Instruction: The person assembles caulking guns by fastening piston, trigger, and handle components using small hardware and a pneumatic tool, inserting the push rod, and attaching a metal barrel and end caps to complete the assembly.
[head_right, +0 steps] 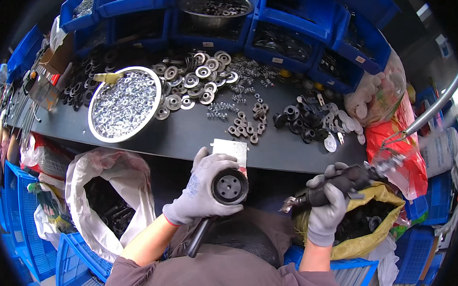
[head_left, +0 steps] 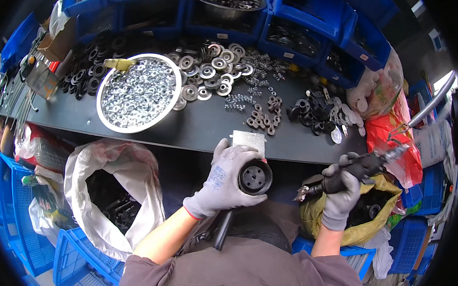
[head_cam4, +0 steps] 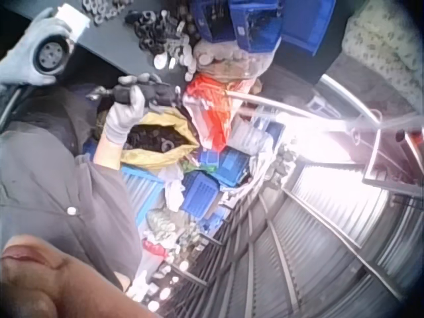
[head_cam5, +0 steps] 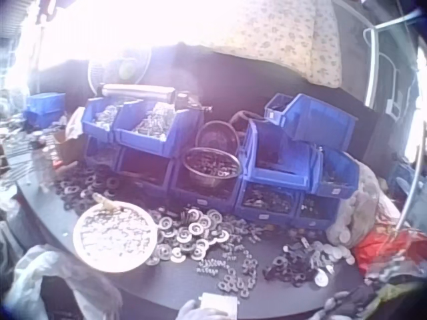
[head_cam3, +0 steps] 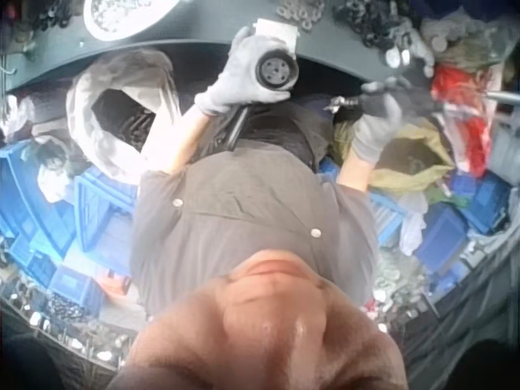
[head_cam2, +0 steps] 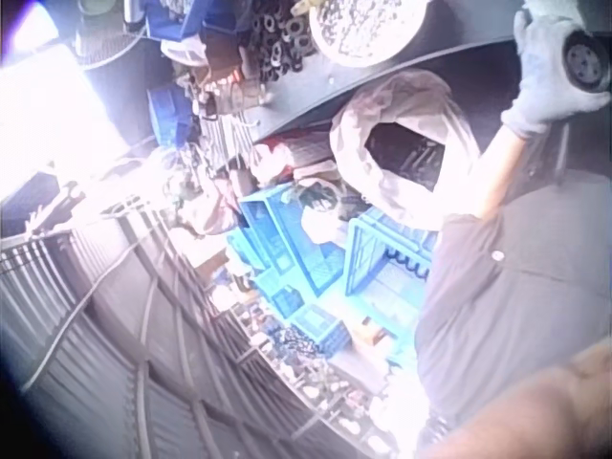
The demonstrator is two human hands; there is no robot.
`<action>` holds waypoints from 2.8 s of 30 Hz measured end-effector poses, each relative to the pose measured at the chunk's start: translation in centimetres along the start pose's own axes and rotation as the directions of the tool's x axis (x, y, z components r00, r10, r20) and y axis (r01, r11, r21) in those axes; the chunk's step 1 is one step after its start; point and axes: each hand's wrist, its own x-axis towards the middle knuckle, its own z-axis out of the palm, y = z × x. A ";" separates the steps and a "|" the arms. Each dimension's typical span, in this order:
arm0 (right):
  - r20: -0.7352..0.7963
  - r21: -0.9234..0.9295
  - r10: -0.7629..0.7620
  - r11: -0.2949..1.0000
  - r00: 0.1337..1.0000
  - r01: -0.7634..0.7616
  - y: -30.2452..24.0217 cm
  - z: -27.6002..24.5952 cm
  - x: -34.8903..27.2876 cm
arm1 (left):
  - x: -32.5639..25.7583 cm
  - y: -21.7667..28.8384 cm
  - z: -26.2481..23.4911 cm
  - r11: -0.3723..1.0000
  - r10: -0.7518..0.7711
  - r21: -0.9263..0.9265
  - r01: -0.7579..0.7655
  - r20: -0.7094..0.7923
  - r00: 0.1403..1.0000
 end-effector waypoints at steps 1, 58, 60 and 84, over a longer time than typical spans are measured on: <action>0.121 0.102 0.003 0.995 0.993 -0.015 -1.2 1.9 -0.3 | 0.0 -0.1 0.0 1.000 -0.004 -0.002 0.004 0.000 1.000; 0.327 -0.112 0.151 0.986 0.933 -0.120 -1.3 17.3 -1.6 | -0.5 -0.5 0.2 0.999 -0.042 -0.034 0.040 -0.059 0.997; 0.309 -0.148 0.180 0.979 0.934 -0.140 -1.6 17.6 -1.7 | -0.5 -0.6 0.2 0.999 -0.035 -0.037 0.033 -0.067 0.997; 0.339 -0.243 0.124 0.969 0.933 -0.040 -1.0 17.0 -1.8 | -0.7 -0.6 0.3 0.999 0.025 0.048 -0.022 -0.064 0.998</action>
